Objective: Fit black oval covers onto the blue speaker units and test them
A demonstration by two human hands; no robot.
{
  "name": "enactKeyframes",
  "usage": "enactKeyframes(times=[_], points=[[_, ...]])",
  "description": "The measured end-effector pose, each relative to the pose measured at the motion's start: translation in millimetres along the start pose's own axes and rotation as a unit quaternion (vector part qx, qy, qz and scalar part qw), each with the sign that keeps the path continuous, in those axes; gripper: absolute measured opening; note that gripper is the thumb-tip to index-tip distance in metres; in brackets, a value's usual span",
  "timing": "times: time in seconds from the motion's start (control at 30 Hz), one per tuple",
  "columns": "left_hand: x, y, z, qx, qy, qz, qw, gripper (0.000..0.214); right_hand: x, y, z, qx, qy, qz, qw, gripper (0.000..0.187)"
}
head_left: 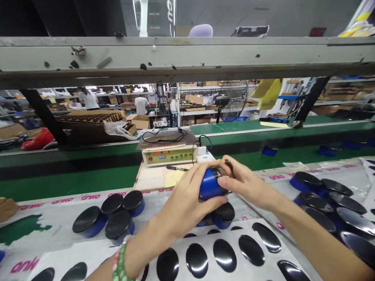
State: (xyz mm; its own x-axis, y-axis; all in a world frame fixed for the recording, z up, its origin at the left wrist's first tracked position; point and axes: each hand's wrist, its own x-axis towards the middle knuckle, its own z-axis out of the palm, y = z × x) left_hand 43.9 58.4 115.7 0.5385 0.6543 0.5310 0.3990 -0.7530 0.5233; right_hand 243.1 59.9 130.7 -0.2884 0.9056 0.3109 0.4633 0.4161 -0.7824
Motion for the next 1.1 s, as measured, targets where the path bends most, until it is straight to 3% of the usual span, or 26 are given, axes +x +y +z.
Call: enactKeyframes(times=[0.17,0.37,0.5,0.6,0.67,0.73,0.83,0.9,0.93,1.0,1.1], points=[[-21,11,-19.3,-0.012,0.02,0.003,1.0,0.065,-6,-12,40,0.089,-0.007,-0.042,0.995,0.035],[-52,3,-24.4,0.041,0.052,-0.02,0.998,0.067,-5,-22,68,0.181,-0.035,-0.052,0.981,0.031],[-68,-5,-20.4,0.084,0.102,-0.001,0.991,0.074,-7,-26,82,0.16,-0.025,-0.061,0.985,0.031],[-75,-8,-21.2,0.084,0.062,-0.027,0.994,0.074,-9,-28,89,0.032,-0.045,-0.058,0.997,0.023],[-76,-12,-24.0,0.094,0.003,-0.066,0.993,0.076,-9,-30,86,-0.111,-0.071,-0.084,0.988,0.019],[-79,-20,-27.7,0.126,-0.063,-0.114,0.984,0.08,-7,-31,72,-0.245,-0.057,-0.15,0.956,0.021],[-86,-42,-34.6,0.171,-0.106,-0.152,0.968,0.067,-7,-20,33,-0.418,0.083,-0.233,0.874,0.028],[-94,-57,-41.0,0.194,-0.1,-0.16,0.963,0.049,-12,-4,6,-0.511,0.164,-0.208,0.818,0.031],[-97,-63,-44.5,0.209,-0.095,-0.168,0.959,0.045,-17,5,-4,-0.536,0.171,-0.175,0.808,0.031],[-99,-68,-49.7,0.235,-0.089,-0.191,0.949,0.041,-29,24,-11,-0.533,0.11,-0.093,0.834,0.035],[-90,-62,-44.9,0.234,-0.104,-0.223,0.941,0.043,-46,44,4,-0.433,-0.048,0.031,0.9,0.035]])
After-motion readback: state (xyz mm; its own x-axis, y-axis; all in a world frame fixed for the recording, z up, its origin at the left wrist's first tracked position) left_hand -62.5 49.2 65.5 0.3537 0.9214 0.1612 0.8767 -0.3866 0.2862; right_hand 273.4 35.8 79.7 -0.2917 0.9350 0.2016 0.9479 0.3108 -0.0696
